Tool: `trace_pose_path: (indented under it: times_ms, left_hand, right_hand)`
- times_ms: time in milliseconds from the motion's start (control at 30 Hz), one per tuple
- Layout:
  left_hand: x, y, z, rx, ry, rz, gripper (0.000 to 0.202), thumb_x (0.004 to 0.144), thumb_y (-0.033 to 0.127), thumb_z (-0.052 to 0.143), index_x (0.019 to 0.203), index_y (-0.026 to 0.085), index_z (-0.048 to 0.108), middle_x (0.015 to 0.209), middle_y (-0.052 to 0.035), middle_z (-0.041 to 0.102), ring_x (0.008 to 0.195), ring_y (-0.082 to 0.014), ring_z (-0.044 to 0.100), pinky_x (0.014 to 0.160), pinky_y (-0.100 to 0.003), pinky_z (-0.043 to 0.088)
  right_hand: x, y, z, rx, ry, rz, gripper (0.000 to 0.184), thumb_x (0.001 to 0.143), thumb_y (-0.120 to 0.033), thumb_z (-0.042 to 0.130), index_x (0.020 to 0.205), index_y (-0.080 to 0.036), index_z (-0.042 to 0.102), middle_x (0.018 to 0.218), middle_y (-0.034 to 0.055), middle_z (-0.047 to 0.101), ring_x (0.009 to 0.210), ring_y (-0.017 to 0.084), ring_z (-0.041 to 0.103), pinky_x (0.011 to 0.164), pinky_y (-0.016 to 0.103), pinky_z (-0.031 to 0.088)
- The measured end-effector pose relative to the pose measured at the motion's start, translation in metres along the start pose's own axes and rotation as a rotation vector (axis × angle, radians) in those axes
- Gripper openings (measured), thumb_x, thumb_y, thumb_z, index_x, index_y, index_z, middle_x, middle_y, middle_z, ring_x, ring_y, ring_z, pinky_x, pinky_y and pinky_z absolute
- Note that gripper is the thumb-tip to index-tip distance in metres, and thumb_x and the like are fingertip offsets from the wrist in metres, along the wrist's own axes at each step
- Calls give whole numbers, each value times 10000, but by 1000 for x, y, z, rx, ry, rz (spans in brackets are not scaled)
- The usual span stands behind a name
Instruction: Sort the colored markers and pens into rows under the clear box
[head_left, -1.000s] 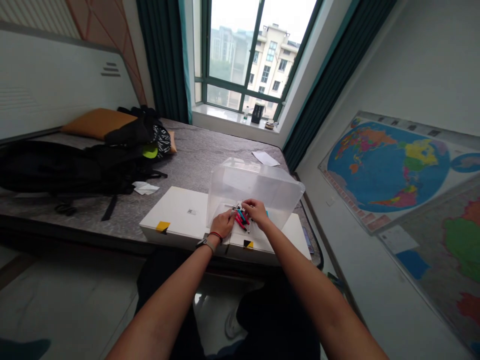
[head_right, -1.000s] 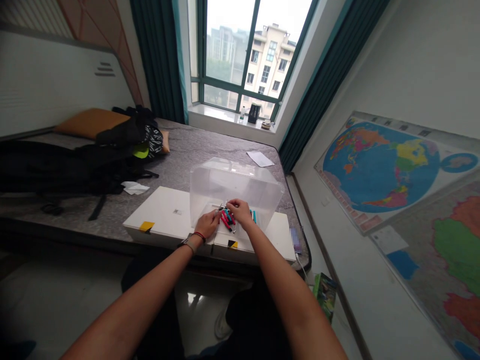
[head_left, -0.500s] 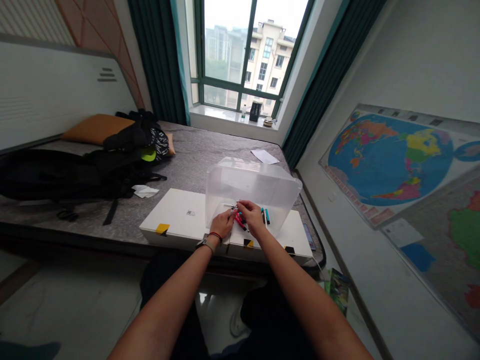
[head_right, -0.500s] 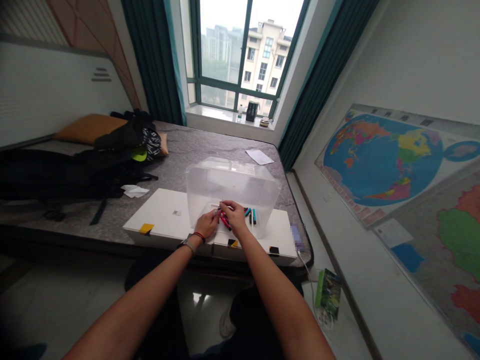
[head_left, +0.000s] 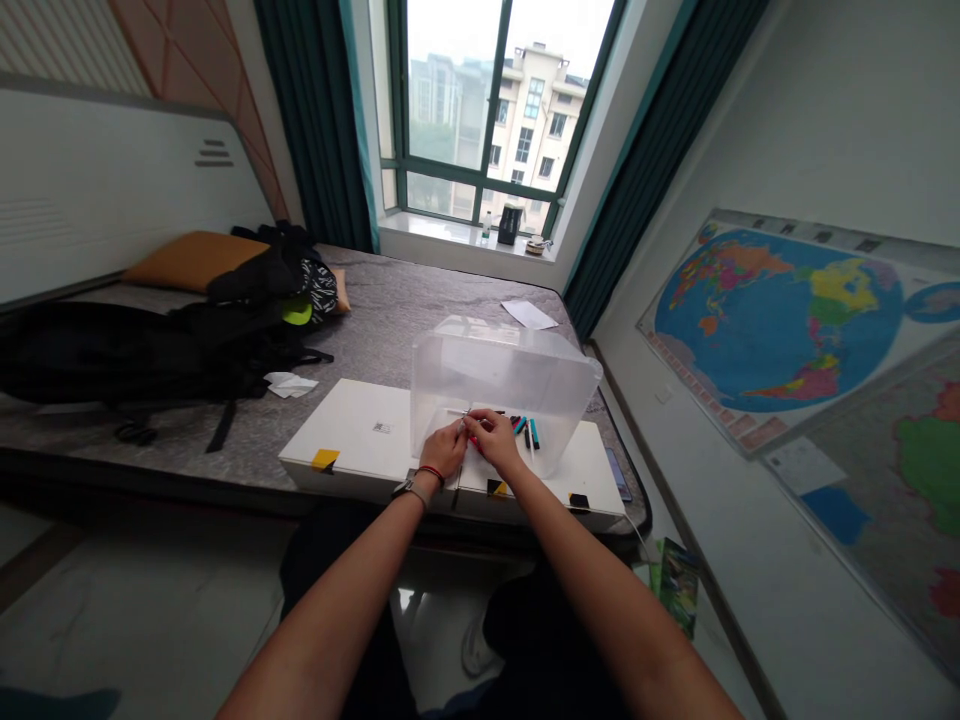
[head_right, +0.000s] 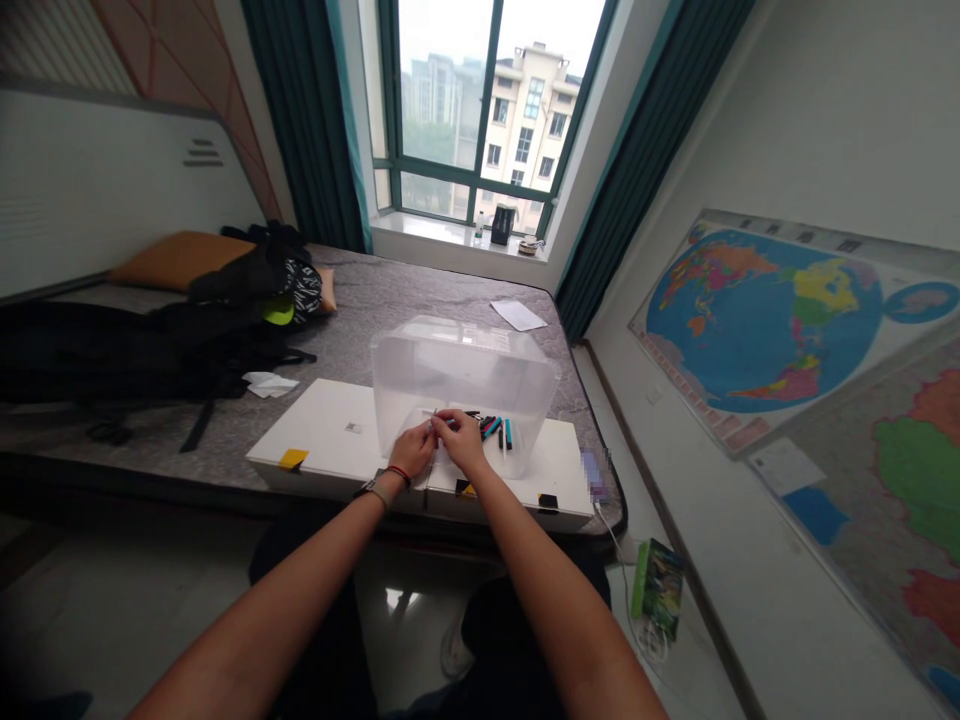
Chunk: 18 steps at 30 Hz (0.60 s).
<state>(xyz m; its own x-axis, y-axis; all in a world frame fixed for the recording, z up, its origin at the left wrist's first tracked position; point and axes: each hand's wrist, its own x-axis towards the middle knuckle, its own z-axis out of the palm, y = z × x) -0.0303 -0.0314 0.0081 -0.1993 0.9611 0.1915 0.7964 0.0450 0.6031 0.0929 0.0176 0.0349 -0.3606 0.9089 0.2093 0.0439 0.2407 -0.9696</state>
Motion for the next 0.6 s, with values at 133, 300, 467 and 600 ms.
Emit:
trace_pose_path:
  times_ms: [133, 300, 467, 600]
  left_hand:
    - [-1, 2, -3, -17, 3, 2, 403, 983, 443, 287, 1015, 240, 634, 841, -51, 700, 800, -200, 645, 692, -281, 395]
    - [-3, 3, -3, -70, 12, 16, 448, 979, 504, 266, 927, 245, 627, 790, -37, 685, 767, -187, 638, 673, -264, 387]
    - [-2, 1, -1, -84, 20, 22, 441, 977, 498, 279, 887, 240, 626, 761, -34, 680, 731, -182, 628, 650, -264, 378]
    - [-2, 1, -1, -67, 22, 4, 442, 978, 496, 276, 886, 241, 625, 762, -32, 679, 742, -184, 632, 660, -265, 384]
  right_hand:
    - [-3, -8, -7, -169, 0, -81, 310, 804, -413, 622, 987, -170, 683, 916, 60, 703, 721, 152, 625, 686, 264, 505]
    - [-9, -25, -36, -442, 154, -66, 305, 889, -346, 502, 1089, -168, 649, 969, 65, 699, 771, 155, 628, 766, 266, 487]
    - [-7, -27, -62, -783, -11, 43, 159, 850, -223, 566, 935, -183, 694, 916, 50, 712, 826, 169, 634, 789, 248, 449]
    - [-10, -21, -64, -959, -246, 116, 80, 810, -234, 646, 834, -183, 702, 865, 58, 710, 833, 188, 632, 761, 250, 425]
